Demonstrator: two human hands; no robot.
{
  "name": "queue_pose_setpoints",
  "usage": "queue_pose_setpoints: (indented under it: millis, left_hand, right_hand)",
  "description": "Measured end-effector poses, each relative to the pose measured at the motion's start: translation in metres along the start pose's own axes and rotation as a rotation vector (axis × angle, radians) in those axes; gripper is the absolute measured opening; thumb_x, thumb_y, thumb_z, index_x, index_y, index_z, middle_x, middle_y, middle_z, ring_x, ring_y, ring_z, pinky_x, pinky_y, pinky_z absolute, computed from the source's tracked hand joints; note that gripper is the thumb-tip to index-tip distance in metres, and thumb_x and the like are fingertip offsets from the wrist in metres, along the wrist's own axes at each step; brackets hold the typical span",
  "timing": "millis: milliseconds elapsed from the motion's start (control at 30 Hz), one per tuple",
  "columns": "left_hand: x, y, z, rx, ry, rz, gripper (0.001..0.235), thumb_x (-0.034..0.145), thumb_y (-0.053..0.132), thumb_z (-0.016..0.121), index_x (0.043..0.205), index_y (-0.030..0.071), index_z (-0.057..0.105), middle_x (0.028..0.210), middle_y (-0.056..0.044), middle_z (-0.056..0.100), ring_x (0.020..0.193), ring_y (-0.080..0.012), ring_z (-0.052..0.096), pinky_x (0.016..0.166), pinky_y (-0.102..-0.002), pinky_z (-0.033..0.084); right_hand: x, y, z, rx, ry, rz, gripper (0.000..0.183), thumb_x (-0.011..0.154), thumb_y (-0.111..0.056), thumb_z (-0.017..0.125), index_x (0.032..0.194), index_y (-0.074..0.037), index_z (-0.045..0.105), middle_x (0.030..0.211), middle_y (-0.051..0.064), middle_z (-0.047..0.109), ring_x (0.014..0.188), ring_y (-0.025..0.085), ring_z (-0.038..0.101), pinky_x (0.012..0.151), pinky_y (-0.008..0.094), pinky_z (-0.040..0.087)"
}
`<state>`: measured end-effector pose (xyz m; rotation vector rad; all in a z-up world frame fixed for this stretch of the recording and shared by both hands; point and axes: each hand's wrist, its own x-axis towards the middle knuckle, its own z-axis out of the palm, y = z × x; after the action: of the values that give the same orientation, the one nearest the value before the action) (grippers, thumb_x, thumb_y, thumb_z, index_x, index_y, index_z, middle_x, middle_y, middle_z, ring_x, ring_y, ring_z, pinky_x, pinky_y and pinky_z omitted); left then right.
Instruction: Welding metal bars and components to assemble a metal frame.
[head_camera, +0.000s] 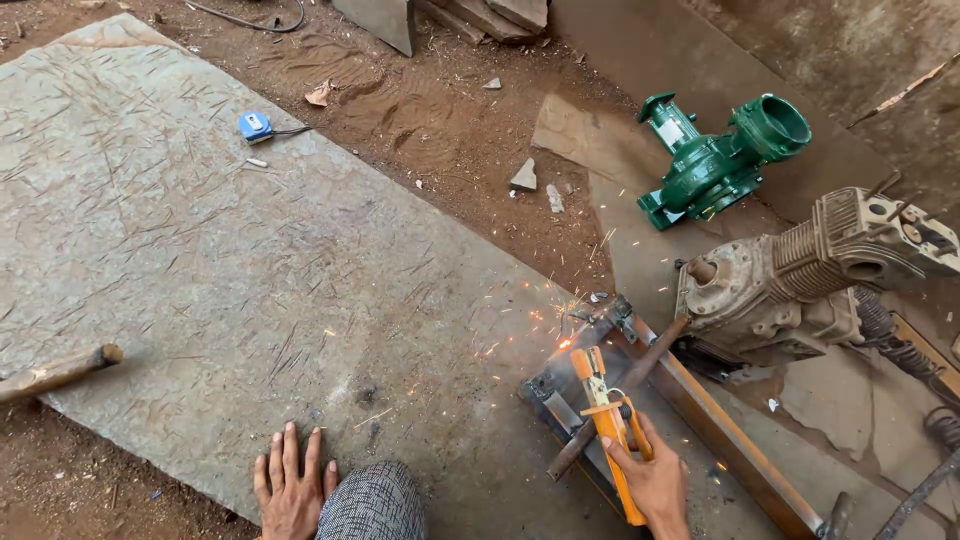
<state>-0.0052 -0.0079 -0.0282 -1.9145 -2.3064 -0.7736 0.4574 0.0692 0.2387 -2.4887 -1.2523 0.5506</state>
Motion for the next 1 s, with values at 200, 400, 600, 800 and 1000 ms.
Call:
queue_pose_setpoints:
  millis: [200, 400, 600, 800, 1000]
  left_hand:
    - [0.01, 0.009, -0.019, 0.226, -0.142, -0.031, 0.059, 0.089, 0.052, 0.049, 0.142, 0.026, 0.054, 0.159, -0.012, 0.04, 0.146, -0.0306, 0.042, 0.124, -0.055, 0.029]
    - [0.001, 0.001, -0.004, 0.106, -0.026, 0.007, 0.061, 0.094, 0.05, 0.048, 0.147, 0.021, 0.053, 0.161, -0.016, 0.04, 0.148, -0.0337, 0.04, 0.124, -0.055, 0.024]
    - [0.004, 0.006, -0.011, 0.043, 0.006, -0.014, 0.061, 0.094, 0.048, 0.048, 0.148, 0.021, 0.052, 0.163, -0.014, 0.04, 0.149, -0.0321, 0.038, 0.125, -0.055, 0.022]
    - [0.008, 0.011, -0.019, 0.054, -0.022, -0.042, 0.06, 0.092, 0.047, 0.05, 0.146, 0.023, 0.052, 0.161, -0.013, 0.041, 0.149, -0.0315, 0.038, 0.125, -0.055, 0.024]
    - [0.004, 0.006, -0.013, -0.013, -0.011, -0.033, 0.062, 0.093, 0.051, 0.048, 0.149, 0.023, 0.048, 0.163, -0.014, 0.038, 0.15, -0.0317, 0.035, 0.126, -0.053, 0.019]
  right_hand:
    - [-0.011, -0.017, -0.006, 0.039, -0.017, 0.003, 0.077, 0.075, -0.033, 0.086, 0.146, -0.021, 0.06, 0.087, 0.012, 0.081, 0.07, 0.021, 0.077, 0.065, 0.037, 0.06]
    - [-0.015, -0.022, -0.011, 0.203, -0.036, 0.068, 0.072, 0.077, -0.032, 0.084, 0.144, -0.02, 0.061, 0.085, 0.01, 0.077, 0.067, 0.021, 0.075, 0.054, 0.037, 0.062]
    - [-0.003, -0.002, -0.001, 0.135, -0.01, -0.05, 0.071, 0.076, -0.036, 0.086, 0.141, -0.022, 0.063, 0.084, 0.007, 0.079, 0.069, 0.015, 0.074, 0.06, 0.034, 0.06]
    - [-0.012, -0.016, -0.007, 0.104, -0.069, 0.009, 0.072, 0.076, -0.037, 0.083, 0.144, -0.025, 0.063, 0.08, 0.012, 0.076, 0.063, 0.021, 0.075, 0.059, 0.038, 0.061]
    - [0.003, 0.003, 0.002, 0.011, -0.026, 0.081, 0.084, 0.076, -0.041, 0.085, 0.152, -0.022, 0.054, 0.096, 0.015, 0.078, 0.073, 0.021, 0.077, 0.063, 0.039, 0.065]
